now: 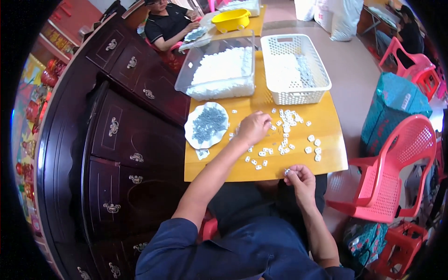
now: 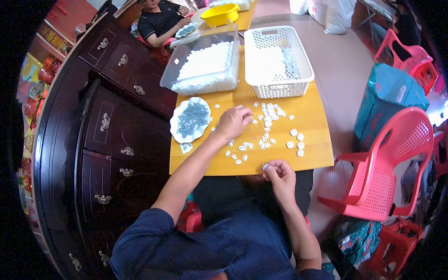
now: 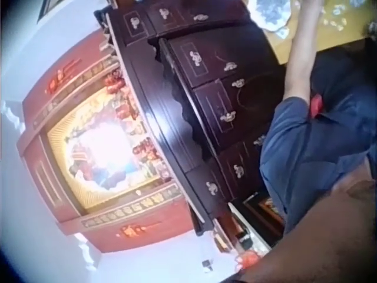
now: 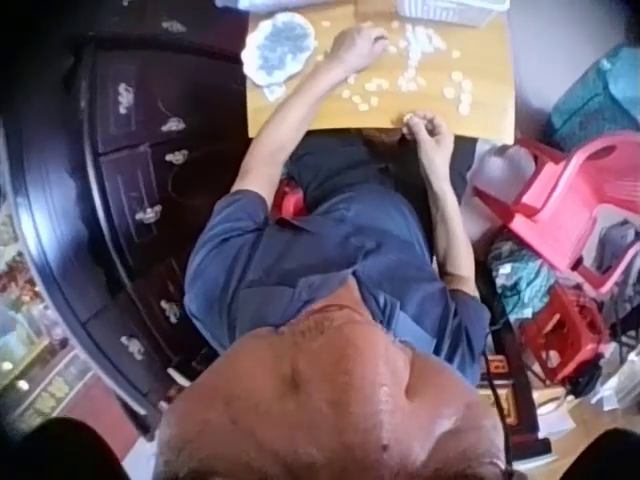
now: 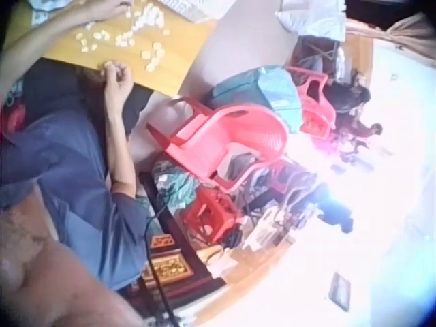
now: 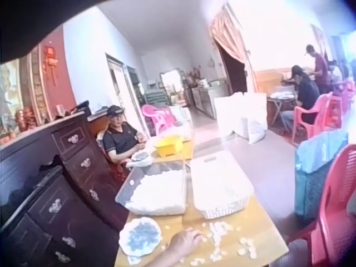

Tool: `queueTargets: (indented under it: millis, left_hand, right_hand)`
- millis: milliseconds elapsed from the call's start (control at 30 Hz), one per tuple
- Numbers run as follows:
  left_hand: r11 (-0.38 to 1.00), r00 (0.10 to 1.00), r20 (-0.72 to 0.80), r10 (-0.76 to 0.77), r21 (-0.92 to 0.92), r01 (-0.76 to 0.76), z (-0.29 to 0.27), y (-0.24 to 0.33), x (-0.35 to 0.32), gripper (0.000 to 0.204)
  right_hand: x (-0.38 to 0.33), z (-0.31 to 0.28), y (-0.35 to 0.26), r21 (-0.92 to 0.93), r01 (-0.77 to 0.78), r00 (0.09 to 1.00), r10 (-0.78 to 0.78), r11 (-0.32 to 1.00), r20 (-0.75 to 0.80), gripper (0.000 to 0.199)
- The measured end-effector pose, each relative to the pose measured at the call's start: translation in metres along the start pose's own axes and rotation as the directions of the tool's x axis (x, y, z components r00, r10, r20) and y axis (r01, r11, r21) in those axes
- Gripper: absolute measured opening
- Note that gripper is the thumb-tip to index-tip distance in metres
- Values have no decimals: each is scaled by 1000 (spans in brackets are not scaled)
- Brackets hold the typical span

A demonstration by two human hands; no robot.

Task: Manually assembling small white plastic components by inserting metal pins.

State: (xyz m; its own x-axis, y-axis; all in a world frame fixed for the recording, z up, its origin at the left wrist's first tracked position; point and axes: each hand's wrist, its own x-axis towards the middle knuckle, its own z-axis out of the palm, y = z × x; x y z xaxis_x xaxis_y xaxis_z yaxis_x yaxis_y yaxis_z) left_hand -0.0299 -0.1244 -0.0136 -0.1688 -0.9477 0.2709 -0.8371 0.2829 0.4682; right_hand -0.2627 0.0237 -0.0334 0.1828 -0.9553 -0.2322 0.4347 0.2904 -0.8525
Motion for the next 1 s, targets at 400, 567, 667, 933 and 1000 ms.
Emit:
queueTargets:
  millis: [400, 567, 667, 933, 1000]
  left_hand:
    - [989, 989, -126, -75, -139, 58, -18, -2, -15, 17]
    - [868, 983, -46, -180, -477, 137, -39, 29, -46, 15]
    - [764, 982, 45, -181, -622, 170, -37, 44, -69, 13]
    - [657, 991, 95, -96, -741, 135, -28, 77, -106, 14]
    - [751, 1000, -1, -15, -661, 10, -26, 84, -111, 13]
  right_hand:
    - [1, 3, -4, -44, -6, 999, 4, 999, -36, 7]
    - [-1, 7, -7, -46, -15, 998, 12, 999, -59, 6]
    - [-1, 8, -6, -63, -5, 998, 1, 998, -65, 5]
    - [-4, 10, -7, -80, -3, 999, 0, 997, -39, 5]
    - [-6, 12, -10, -58, 10, 998, -14, 998, -58, 5]
